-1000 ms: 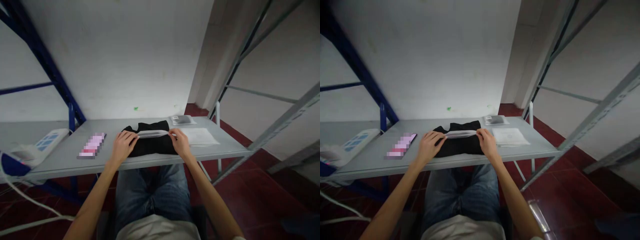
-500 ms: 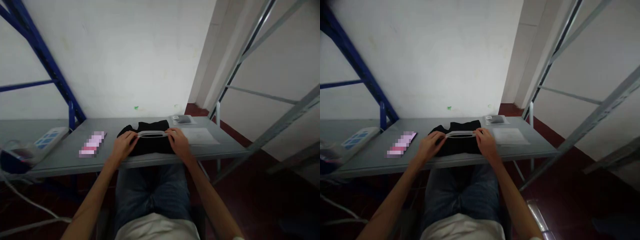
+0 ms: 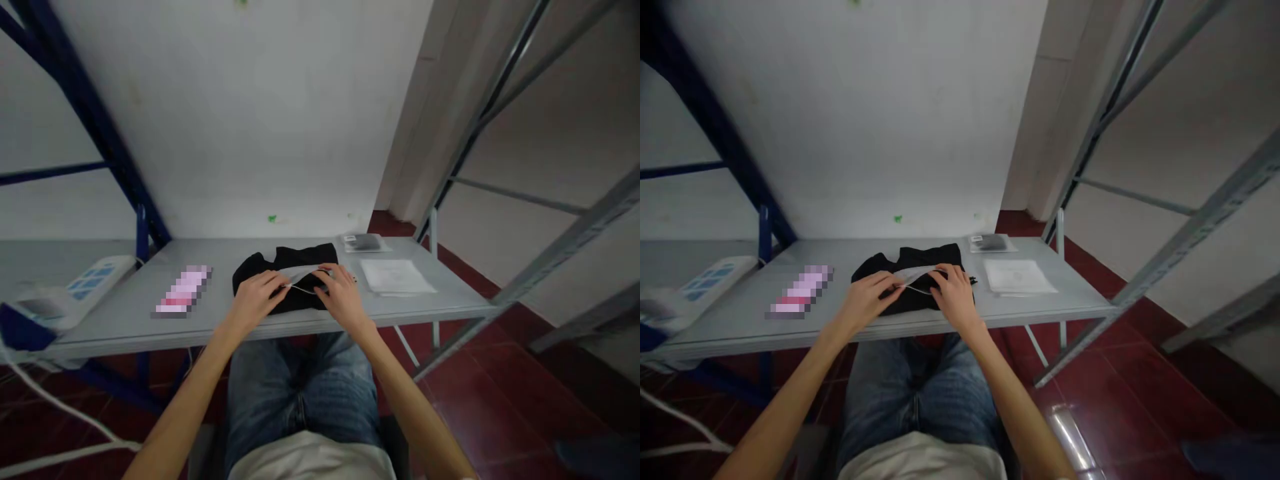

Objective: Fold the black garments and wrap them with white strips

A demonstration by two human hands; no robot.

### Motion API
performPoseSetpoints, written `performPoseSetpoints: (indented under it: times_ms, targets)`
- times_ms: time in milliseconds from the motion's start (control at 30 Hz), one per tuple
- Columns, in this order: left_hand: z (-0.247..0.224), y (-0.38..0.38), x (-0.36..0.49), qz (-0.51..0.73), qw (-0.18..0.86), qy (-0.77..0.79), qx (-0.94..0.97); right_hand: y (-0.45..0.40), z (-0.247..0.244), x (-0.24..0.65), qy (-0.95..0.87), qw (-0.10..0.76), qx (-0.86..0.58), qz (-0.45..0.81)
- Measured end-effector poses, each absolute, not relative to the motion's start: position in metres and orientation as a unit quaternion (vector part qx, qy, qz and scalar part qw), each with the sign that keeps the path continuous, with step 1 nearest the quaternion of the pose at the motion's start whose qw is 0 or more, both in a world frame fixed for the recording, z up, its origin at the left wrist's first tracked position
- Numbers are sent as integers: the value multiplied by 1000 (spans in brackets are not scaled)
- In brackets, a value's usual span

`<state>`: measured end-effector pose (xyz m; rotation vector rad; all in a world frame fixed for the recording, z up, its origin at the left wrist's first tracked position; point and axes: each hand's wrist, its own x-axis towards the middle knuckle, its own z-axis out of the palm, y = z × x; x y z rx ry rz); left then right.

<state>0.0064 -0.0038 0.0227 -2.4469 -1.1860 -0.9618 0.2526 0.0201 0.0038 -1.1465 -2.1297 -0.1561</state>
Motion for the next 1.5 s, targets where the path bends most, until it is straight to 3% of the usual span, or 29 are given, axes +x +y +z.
performPoseSetpoints:
  times_ms: [167,433,733,900,1100,1200,1300,1500]
  targets:
    - [20,-5,13,-311,112,-394,-857,17,-7,239,-832,313,-449,-84]
    - [19,-5,9,-306,91,-433,-843,18,-6,239,-821,345,-442,-110]
    - [7,6,-3,-290,57,-441,-848,11,22,263,-823,423,-379,-29]
    - [17,5,-23,-318,78,-521,-788,19,30,282,-786,505,-341,103]
    - [34,-4,-47,-339,126,-661,-657,42,15,299,-676,563,-302,368]
    - [38,-4,-49,-345,135,-719,-589,54,-1,298,-632,565,-302,436]
    - [37,0,-46,-374,124,-714,-579,63,-17,291,-643,548,-320,429]
    - [22,5,-29,-452,57,-541,-707,74,-37,278,-722,495,-401,269]
